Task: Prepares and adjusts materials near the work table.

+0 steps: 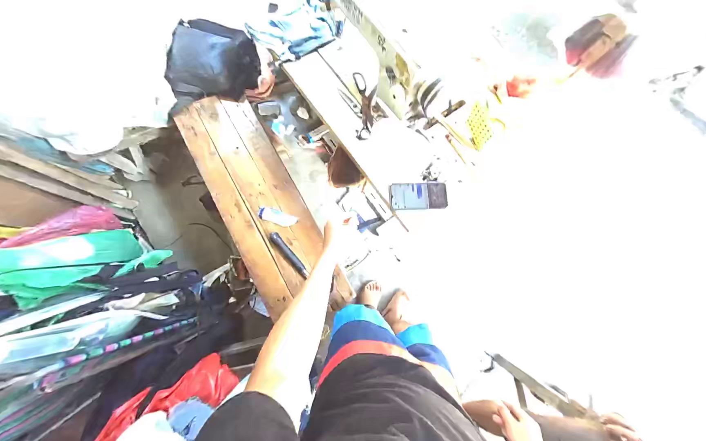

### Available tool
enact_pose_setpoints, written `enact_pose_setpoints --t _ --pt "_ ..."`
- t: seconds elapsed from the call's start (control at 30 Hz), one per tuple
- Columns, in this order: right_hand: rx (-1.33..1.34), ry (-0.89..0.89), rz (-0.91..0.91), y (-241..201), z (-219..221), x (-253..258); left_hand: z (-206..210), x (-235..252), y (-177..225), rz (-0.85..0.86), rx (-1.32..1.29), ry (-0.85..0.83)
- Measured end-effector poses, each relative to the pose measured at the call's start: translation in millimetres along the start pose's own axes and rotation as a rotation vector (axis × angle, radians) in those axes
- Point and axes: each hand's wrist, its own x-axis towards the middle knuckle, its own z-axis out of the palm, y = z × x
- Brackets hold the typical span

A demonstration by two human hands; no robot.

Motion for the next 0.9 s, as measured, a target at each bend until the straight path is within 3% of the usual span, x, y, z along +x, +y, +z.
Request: enact_pose_setpoints --t 0.1,0.2,0.27,0.4,0.53,0.6,0.67,0.9 --pt "-0.118 -0.041 -0.042 -17 -38 71 3 42 -12 -0.006 -0.003 0.074" --pt "-0.205 -0.078 -0.094 -82 -59 152 -9 76 -1 -0.063 -0.123 0.225" --pt "-0.266 -0.089 -0.074 -104 -81 173 -1 66 -6 -0.184 -0.267 0.302" --pt "-0.427 -0.170 -0.194 -190 -102 185 15 51 -9 -0.369 -0.494 0.374" --pt "-0.585 -0.246 -0.281 -243 -92 192 35 36 -30 -0.421 -0.560 0.252" --pt "-0.747 -0.330 -0.331 -267 -79 199 39 6 -40 -0.423 -0.580 0.138" --pt "-0.937 -0.431 -0.441 -295 -48 202 41 -36 -68 -0.445 -0.592 0.149" --pt "-1.307 -0.740 -0.732 -348 81 144 84 -232 -164 -0.967 -0.970 0.675"
